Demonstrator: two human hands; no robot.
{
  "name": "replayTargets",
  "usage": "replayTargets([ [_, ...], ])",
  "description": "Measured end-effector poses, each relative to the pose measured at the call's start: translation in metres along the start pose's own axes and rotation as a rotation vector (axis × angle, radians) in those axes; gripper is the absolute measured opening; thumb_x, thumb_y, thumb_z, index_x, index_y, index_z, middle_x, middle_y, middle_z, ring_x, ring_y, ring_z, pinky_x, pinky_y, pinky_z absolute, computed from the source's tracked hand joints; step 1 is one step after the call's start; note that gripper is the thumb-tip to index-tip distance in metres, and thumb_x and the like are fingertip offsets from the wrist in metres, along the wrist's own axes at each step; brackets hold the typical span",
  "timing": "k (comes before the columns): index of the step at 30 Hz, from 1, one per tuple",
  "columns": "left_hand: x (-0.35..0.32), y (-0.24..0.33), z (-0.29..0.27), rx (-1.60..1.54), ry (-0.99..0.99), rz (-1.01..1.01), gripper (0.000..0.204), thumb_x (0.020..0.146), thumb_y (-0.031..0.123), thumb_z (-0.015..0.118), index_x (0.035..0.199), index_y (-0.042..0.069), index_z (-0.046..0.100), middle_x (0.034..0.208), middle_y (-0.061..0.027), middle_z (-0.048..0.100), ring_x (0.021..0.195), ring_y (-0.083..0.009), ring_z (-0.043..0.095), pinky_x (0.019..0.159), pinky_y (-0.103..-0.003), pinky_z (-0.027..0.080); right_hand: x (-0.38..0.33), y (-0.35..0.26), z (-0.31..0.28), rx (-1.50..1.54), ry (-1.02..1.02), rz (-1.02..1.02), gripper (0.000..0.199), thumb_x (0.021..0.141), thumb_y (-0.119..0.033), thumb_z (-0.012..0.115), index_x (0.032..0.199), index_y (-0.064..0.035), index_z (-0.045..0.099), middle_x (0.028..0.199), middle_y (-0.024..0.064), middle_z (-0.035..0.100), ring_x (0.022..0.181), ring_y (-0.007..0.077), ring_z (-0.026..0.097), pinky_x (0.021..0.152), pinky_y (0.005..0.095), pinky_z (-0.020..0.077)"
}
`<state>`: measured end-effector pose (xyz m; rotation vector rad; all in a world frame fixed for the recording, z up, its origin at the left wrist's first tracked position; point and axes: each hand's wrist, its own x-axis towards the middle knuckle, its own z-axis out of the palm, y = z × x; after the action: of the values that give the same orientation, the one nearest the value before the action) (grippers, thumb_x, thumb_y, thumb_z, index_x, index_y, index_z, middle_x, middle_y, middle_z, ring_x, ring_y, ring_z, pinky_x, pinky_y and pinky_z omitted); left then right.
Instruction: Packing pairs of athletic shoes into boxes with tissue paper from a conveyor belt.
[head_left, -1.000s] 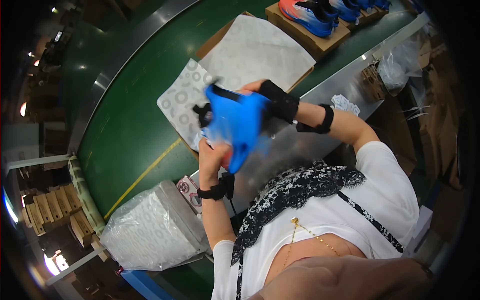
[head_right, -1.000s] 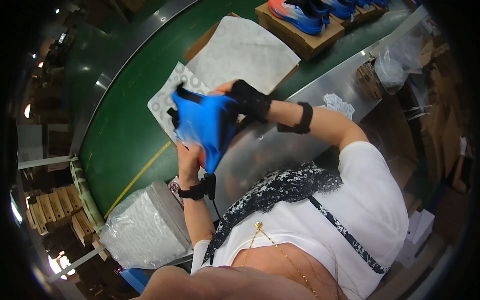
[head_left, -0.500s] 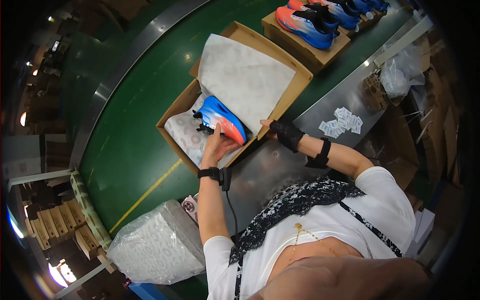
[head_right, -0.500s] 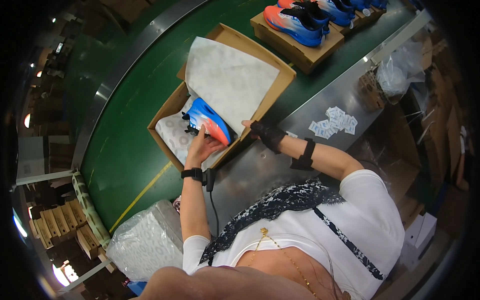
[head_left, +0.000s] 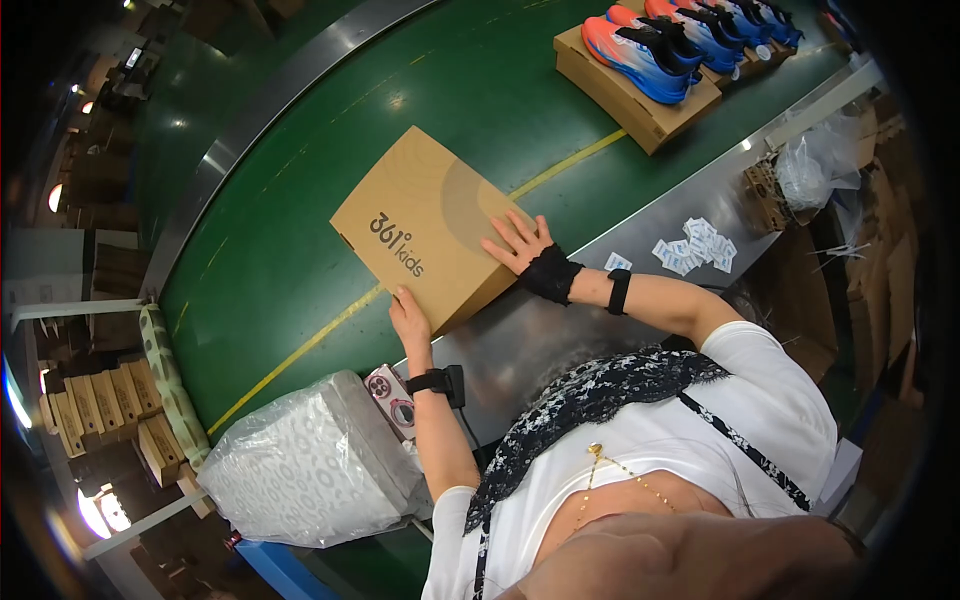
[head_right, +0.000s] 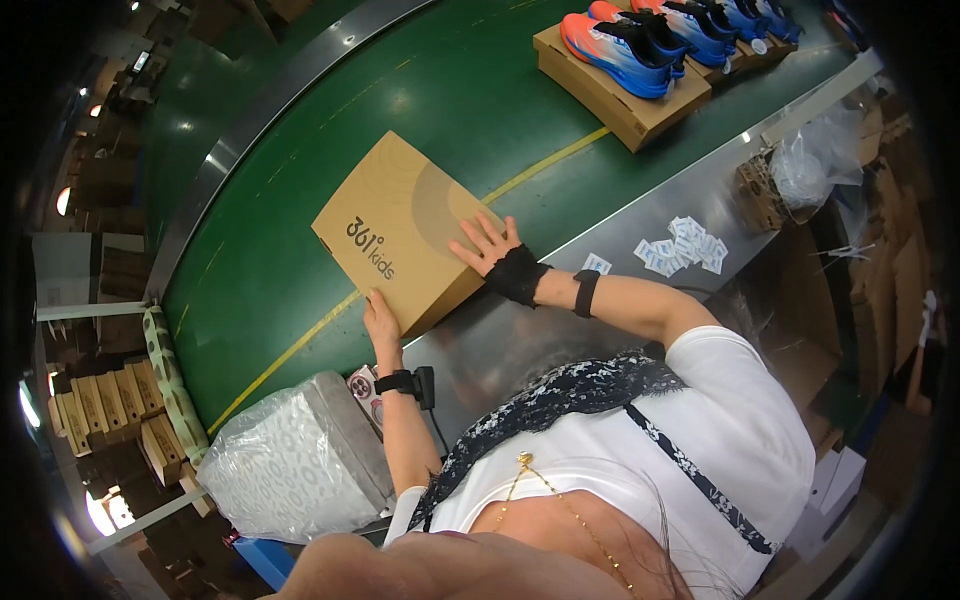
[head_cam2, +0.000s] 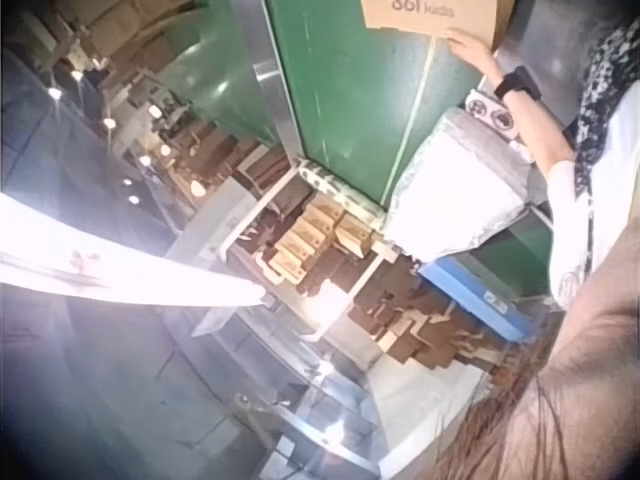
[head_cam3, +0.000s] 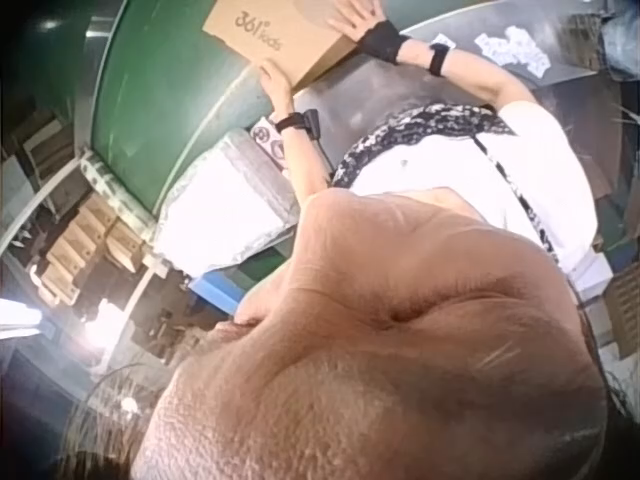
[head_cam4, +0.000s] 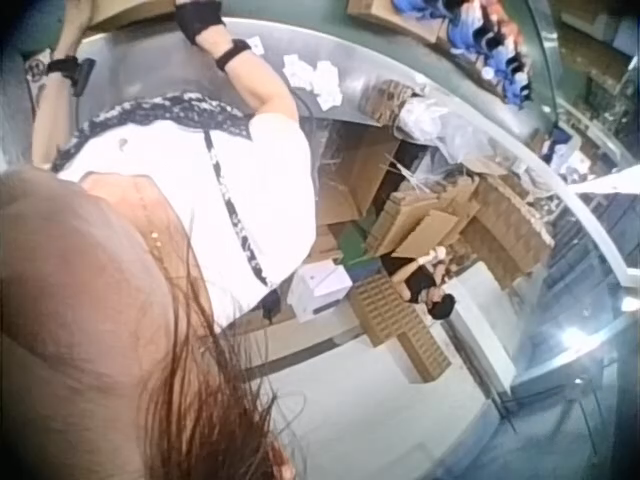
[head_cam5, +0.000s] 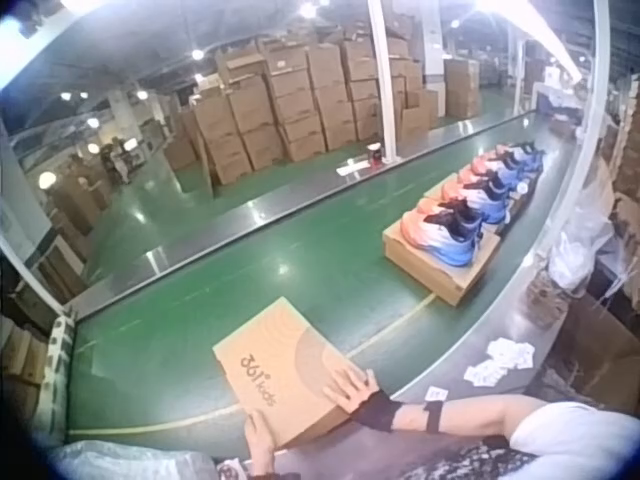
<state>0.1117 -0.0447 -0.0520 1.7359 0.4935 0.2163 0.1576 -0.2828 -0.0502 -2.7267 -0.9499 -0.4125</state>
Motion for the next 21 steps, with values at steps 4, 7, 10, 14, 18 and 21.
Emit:
replayTargets([
  [4, -0.011, -0.011, 0.01, 0.255, 0.096, 0.251, 0.038, 0.089, 0.024, 0.033, 0.095, -0.009, 0.05, 0.081, -0.022, 0.059, 0.073, -0.0327, 0.057, 0.065, -0.037, 0.042, -0.01, 0.007, 0.001, 0.036, 0.028, 0.024, 0.049, 0.075, -0.01, 0.043, 0.123, -0.0175, 0.038, 0.13, 0.0174, 0.031, 0.117, 0.0365, 0.033, 0.083, 0.0599, 0.0279],
  [7, -0.017, -0.016, 0.018, 0.306, 0.103, 0.246, 0.038, 0.088, 0.023, 0.033, 0.094, -0.01, 0.05, 0.078, -0.0238, 0.057, 0.07, -0.0372, 0.055, 0.064, -0.042, 0.04, -0.016, 0.009, -0.001, -0.051, 0.04, -0.002, 0.045, 0.077, -0.013, 0.042, 0.121, -0.0187, 0.041, 0.128, 0.0172, 0.034, 0.116, 0.0353, 0.034, 0.082, 0.0589, 0.0291],
  [10, 0.004, -0.05, 0.002, 0.42, 0.007, 0.048, 0.04, 0.086, 0.031, 0.039, 0.103, -0.005, 0.049, 0.089, -0.0206, 0.058, 0.08, -0.034, 0.055, 0.068, -0.043, 0.041, -0.004, 0.009, -0.009, -0.055, -0.015, -0.005, 0.04, 0.077, -0.016, 0.042, 0.117, -0.0186, 0.045, 0.126, 0.0168, 0.036, 0.117, 0.0338, 0.034, 0.083, 0.0598, 0.0279],
  [14, -0.005, 0.03, 0.007, -0.722, -0.323, -0.554, 0.056, 0.077, 0.051, 0.044, 0.118, 0.014, 0.042, 0.119, -0.0062, 0.044, 0.107, -0.0267, 0.042, 0.086, -0.046, 0.034, 0.028, 0.02, -0.055, 0.013, 0.026, -0.02, 0.044, 0.07, -0.016, 0.051, 0.114, -0.0182, 0.048, 0.121, 0.0132, 0.042, 0.115, 0.0299, 0.037, 0.085, 0.057, 0.0271],
  [18, -0.007, 0.087, 0.006, -0.797, -0.338, -0.593, 0.06, 0.069, 0.054, 0.045, 0.116, 0.017, 0.045, 0.116, -0.0079, 0.045, 0.107, -0.0281, 0.04, 0.085, -0.052, 0.03, 0.065, 0.039, -0.098, 0.168, 0.324, 0.0, 0.052, 0.058, -0.005, 0.059, 0.109, -0.0132, 0.05, 0.109, 0.0116, 0.048, 0.105, 0.027, 0.045, 0.081, 0.0446, 0.0355],
  [21, -0.024, 0.129, -0.012, -0.883, -0.347, -0.604, 0.058, 0.072, 0.052, 0.043, 0.117, 0.015, 0.043, 0.114, -0.008, 0.046, 0.103, -0.0275, 0.043, 0.083, -0.048, 0.035, 0.073, 0.058, -0.125, 0.272, 0.592, -0.005, 0.051, 0.06, -0.008, 0.061, 0.109, -0.0067, 0.048, 0.1, 0.014, 0.052, 0.094, 0.0315, 0.049, 0.079, 0.037, 0.0414],
])
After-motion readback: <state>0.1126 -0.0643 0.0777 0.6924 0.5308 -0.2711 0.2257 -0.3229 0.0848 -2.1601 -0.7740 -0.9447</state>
